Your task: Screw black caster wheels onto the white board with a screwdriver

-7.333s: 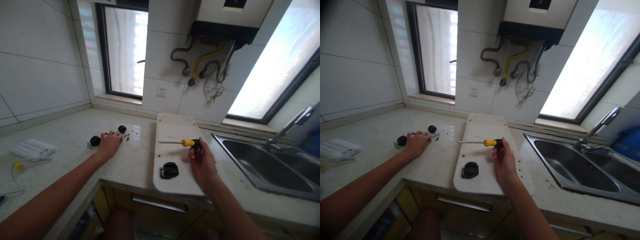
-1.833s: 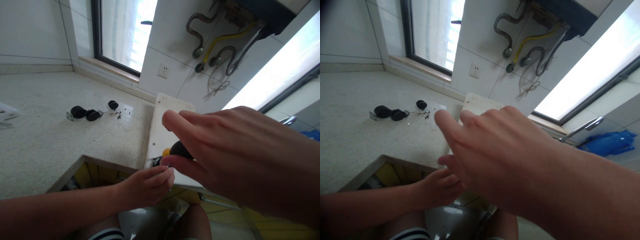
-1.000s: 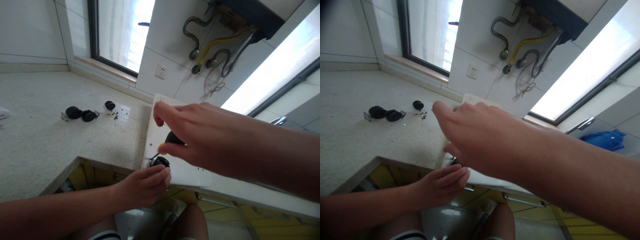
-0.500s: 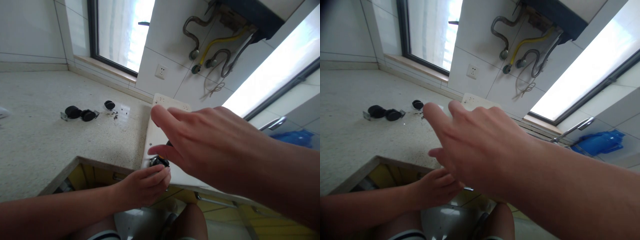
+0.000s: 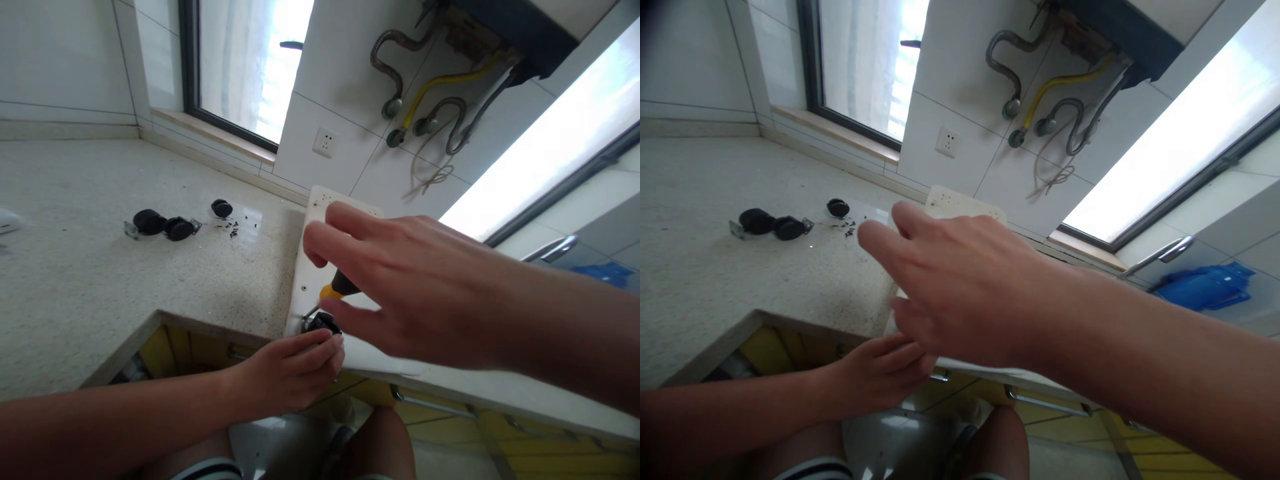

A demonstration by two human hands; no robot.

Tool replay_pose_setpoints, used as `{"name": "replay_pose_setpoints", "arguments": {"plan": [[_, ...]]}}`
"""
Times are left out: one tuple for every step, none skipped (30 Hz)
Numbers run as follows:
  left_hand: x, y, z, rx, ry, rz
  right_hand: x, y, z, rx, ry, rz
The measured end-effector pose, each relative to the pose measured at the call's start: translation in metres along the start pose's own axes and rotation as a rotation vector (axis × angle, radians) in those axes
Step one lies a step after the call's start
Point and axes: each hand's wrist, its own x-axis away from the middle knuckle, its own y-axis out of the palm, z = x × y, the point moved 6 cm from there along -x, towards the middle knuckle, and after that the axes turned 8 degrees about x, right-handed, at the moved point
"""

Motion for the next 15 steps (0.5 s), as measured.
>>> {"name": "replay_pose_setpoints", "arguments": {"plan": [[0.000, -0.001, 0.000, 0.005, 0.001, 0.013, 0.002, -0.001, 0.000, -0.050, -0.029, -0.027], [0.000, -0.001, 0.000, 0.004, 0.000, 0.016, 0.004, -0.002, -0.001, -0.081, -0.048, -0.039], [0.000, 0.000, 0.000, -0.003, 0.000, 0.010, 0.005, -0.003, -0.001, -0.084, -0.055, -0.036], [0.000, 0.001, 0.000, -0.013, 0.001, -0.006, 0.005, -0.004, -0.001, -0.049, -0.044, -0.022], [0.000, 0.001, 0.000, -0.021, 0.002, -0.022, 0.004, -0.003, -0.001, 0.019, -0.018, -0.004], [0.000, 0.001, 0.000, -0.026, 0.003, -0.027, 0.004, -0.003, -0.002, 0.103, 0.013, 0.013], [0.000, 0.001, 0.000, -0.026, 0.002, -0.029, 0.004, -0.002, -0.002, 0.185, 0.052, 0.032], [-0.001, 0.001, 0.000, -0.018, 0.000, -0.025, 0.004, -0.002, -0.002, 0.235, 0.080, 0.046], [-0.001, 0.000, 0.000, -0.006, -0.001, -0.011, 0.005, -0.002, -0.004, 0.232, 0.077, 0.048], [-0.001, -0.001, 0.000, 0.008, -0.005, 0.003, 0.007, -0.001, -0.006, 0.182, 0.049, 0.039], [-0.001, -0.001, -0.001, 0.020, -0.008, 0.013, 0.008, -0.002, -0.010, 0.116, 0.010, 0.032], [-0.002, -0.002, -0.001, 0.030, -0.009, 0.022, 0.010, -0.002, -0.012, 0.071, -0.013, 0.022], [-0.002, -0.002, -0.001, 0.034, -0.010, 0.031, 0.011, -0.003, -0.013, 0.064, -0.013, 0.011], [-0.002, -0.002, -0.001, 0.033, -0.010, 0.033, 0.012, -0.004, -0.012, 0.096, 0.009, 0.001], [-0.003, -0.002, -0.001, 0.028, -0.010, 0.028, 0.012, -0.005, -0.010, 0.158, 0.052, -0.002]]}}
